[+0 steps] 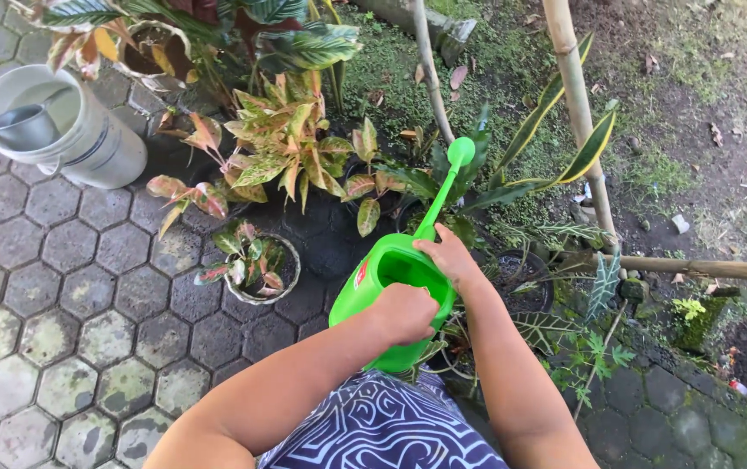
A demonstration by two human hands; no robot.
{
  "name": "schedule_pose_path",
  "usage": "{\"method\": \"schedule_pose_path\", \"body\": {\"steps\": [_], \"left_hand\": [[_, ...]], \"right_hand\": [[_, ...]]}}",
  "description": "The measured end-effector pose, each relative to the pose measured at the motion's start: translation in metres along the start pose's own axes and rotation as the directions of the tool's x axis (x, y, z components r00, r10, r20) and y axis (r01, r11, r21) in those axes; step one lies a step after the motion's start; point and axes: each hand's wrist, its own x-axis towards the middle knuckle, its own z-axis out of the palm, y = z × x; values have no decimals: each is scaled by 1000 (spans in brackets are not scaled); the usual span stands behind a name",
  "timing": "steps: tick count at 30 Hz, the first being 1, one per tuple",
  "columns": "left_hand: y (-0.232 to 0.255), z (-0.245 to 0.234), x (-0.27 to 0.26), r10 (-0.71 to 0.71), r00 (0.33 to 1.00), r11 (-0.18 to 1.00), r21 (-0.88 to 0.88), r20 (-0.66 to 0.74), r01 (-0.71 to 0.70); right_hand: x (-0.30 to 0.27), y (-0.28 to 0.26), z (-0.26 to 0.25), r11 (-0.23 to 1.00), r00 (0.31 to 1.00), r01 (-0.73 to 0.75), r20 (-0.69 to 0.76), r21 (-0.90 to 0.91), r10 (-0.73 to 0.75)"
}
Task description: Watering various potted plants using a green watering can in an outdoor garden
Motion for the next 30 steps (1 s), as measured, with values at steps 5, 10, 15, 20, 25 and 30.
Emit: {"method": "schedule_pose_path", "body": {"steps": [5,10,15,20,25,30], "left_hand": [[-19,-3,-50,-39,999,999,-20,-37,39],[-40,-14,-112,-85,994,995,-51,-64,82],[-61,-12,-158,-162,985,985,-61,-63,158],[-74,-22,-183,-217,971,975,-70,-104,210],[-85,-34,-188,-286,951,956,-105,-116,274],[-105,-43,-180,-320,942,943,-125,-103,307]], "right_hand": [[-2,-4,49,1000,999,20,38,19,-21],[-13,-14,112,999,996,21,88,42,-24],[-42,-39,168,998,986,28,161,54,-36],[-38,-61,200,996,973,85,219,-36,-75],[21,-56,218,996,953,74,297,-46,-57],[54,-62,224,998,943,57,332,-41,-40]]}}
